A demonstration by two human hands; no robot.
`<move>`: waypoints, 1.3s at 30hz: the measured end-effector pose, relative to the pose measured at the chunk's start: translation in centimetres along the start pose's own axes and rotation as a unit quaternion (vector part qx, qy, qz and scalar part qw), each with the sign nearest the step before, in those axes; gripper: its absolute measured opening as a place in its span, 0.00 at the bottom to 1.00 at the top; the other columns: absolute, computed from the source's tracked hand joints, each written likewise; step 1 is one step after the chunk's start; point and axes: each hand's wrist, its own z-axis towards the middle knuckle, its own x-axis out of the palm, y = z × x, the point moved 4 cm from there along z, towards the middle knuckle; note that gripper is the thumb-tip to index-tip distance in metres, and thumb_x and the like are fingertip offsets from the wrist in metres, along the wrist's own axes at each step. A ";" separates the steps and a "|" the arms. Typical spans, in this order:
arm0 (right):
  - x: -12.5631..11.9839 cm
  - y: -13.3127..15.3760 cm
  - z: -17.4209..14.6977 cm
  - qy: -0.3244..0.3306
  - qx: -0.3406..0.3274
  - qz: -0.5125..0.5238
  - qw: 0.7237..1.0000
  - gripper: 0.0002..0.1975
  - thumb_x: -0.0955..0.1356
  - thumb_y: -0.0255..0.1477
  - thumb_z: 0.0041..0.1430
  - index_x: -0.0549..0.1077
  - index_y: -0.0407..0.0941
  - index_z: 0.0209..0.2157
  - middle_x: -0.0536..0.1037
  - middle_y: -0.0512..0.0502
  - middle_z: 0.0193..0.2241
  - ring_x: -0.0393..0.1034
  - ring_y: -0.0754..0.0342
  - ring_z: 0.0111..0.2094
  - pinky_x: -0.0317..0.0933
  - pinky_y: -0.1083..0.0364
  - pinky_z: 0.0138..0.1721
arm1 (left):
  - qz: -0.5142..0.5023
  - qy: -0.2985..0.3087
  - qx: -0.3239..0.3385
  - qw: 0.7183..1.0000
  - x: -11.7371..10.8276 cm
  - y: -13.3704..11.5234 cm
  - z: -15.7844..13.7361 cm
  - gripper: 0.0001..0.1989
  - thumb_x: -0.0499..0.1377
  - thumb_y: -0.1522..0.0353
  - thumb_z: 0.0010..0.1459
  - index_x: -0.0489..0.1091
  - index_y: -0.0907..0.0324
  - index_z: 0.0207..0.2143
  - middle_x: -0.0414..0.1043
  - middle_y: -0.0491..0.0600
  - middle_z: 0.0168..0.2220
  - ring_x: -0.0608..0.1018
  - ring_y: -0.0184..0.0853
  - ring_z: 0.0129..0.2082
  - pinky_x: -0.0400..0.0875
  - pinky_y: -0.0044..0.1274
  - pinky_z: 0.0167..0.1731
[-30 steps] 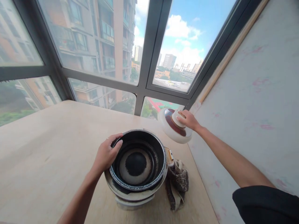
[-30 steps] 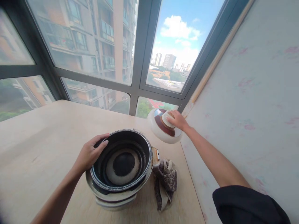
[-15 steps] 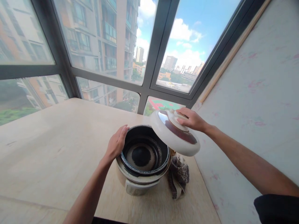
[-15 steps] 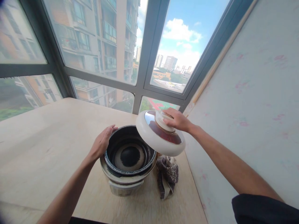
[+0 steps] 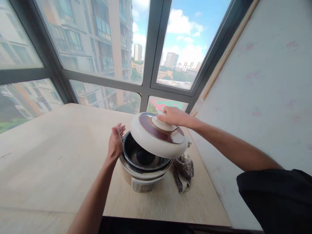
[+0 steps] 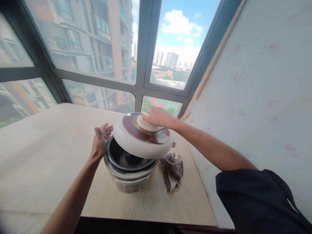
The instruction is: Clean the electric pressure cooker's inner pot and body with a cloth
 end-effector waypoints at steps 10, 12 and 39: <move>2.6 1.0 0.7 0.047 0.010 0.070 0.996 0.18 0.68 0.41 0.54 0.72 0.40 0.23 0.74 0.42 0.20 0.70 0.52 0.19 0.60 0.57 0.19 | -0.016 -0.007 -0.006 1.000 0.0 0.1 0.4 0.58 0.41 0.30 0.53 0.66 0.70 0.62 0.71 0.71 0.57 0.76 0.51 0.57 0.65 0.40 0.61; 3.3 1.4 1.0 0.067 0.014 0.086 0.994 0.18 0.68 0.41 0.53 0.74 0.39 0.24 0.75 0.41 0.21 0.70 0.52 0.18 0.61 0.57 0.18 | -0.016 -0.007 -0.005 1.000 -0.1 0.2 0.5 0.57 0.41 0.30 0.53 0.66 0.70 0.62 0.71 0.71 0.57 0.76 0.51 0.57 0.65 0.40 0.61; 6.0 4.4 1.3 0.205 0.063 0.262 0.941 0.17 0.70 0.41 0.61 0.67 0.40 0.33 0.63 0.54 0.18 0.67 0.56 0.18 0.63 0.60 0.15 | -0.011 0.028 0.006 1.000 -0.3 -0.5 0.1 0.43 0.51 0.37 0.58 0.76 0.68 0.49 0.76 0.65 0.53 0.77 0.50 0.55 0.67 0.38 0.60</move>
